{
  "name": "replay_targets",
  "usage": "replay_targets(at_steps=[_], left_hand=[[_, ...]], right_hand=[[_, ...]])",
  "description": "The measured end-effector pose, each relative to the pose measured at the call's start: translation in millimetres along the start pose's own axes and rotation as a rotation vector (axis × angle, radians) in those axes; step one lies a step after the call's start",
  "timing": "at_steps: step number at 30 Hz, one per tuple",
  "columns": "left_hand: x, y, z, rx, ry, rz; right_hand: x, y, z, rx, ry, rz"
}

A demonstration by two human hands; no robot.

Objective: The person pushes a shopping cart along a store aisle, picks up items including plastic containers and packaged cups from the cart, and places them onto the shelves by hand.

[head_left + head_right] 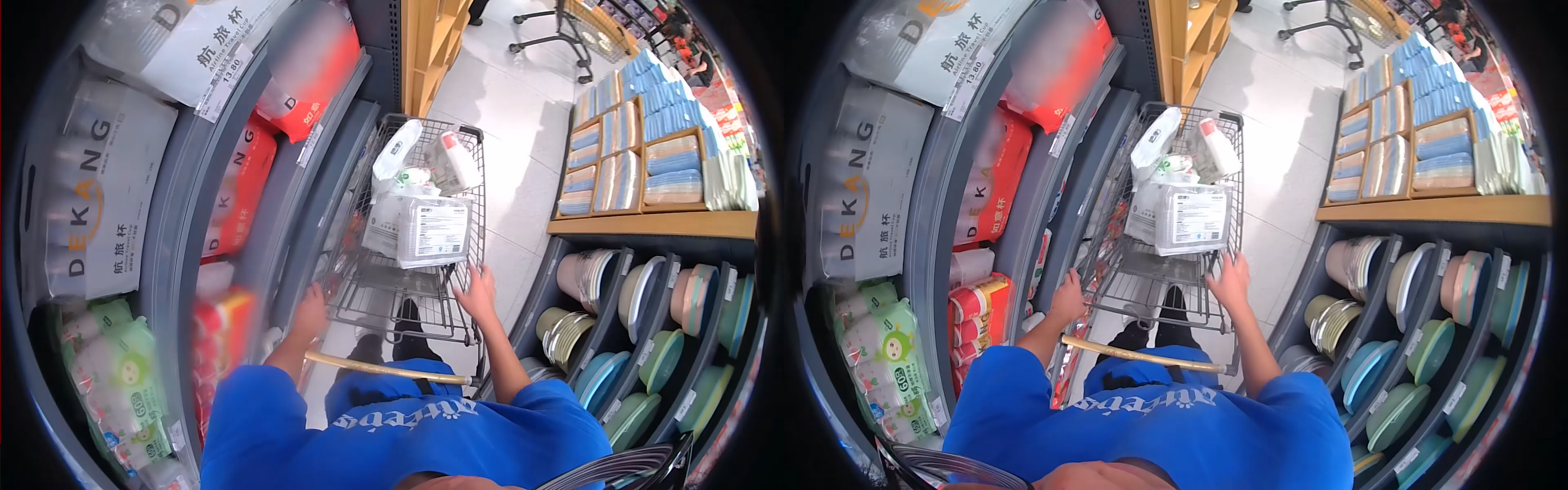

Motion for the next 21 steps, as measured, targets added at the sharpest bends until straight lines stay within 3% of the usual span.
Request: replay_targets(at_steps=[1,3,5,7,10,16,19,21], left_hand=[[1.2,-6.2,1.4,0.012,-0.001,-0.01],[3.7,-12.1,1.5,0.035,-0.006,-0.029],[-7.5,0.5,-8.9,-0.007,-0.022,-0.031],[-9.5,-2.7,-17.0,-0.037,-0.045,-0.068],[-8.7,-16.1,-8.6,-0.056,-0.082,-0.14],[-16.0,-2.0,-13.5,-0.052,-0.099,-0.127],[-11.6,-10.0,-9.9,-0.051,-0.106,-0.138],[-12.6,-12.8,-10.1,-0.06,-0.103,-0.145]], right_hand=[[-32.9,8.2,-19.5,-0.092,-0.125,0.154],[-91.1,30.3,-76.0,-0.653,-0.224,-0.062],[-135.8,67.3,-129.1,-0.688,-0.266,-0.277],[-178.9,128.2,-147.4,-0.539,-0.364,-0.346],[-233.6,212.3,-129.1,-0.772,0.181,-0.265],[-186.1,179.3,-159.8,-0.368,0.447,0.3],[-190.4,224.7,-87.6,-0.83,0.548,0.194],[-189.8,236.5,-47.7,-1.015,0.467,0.084]])
Point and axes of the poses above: each hand's wrist, its own x-axis away from the middle knuckle, its own y-axis out of the palm, z = x × y, the point moved 2 cm from there along -x, towards the middle knuckle, and after that the axes turned 13 degrees about -z, right-handed, at the moved point
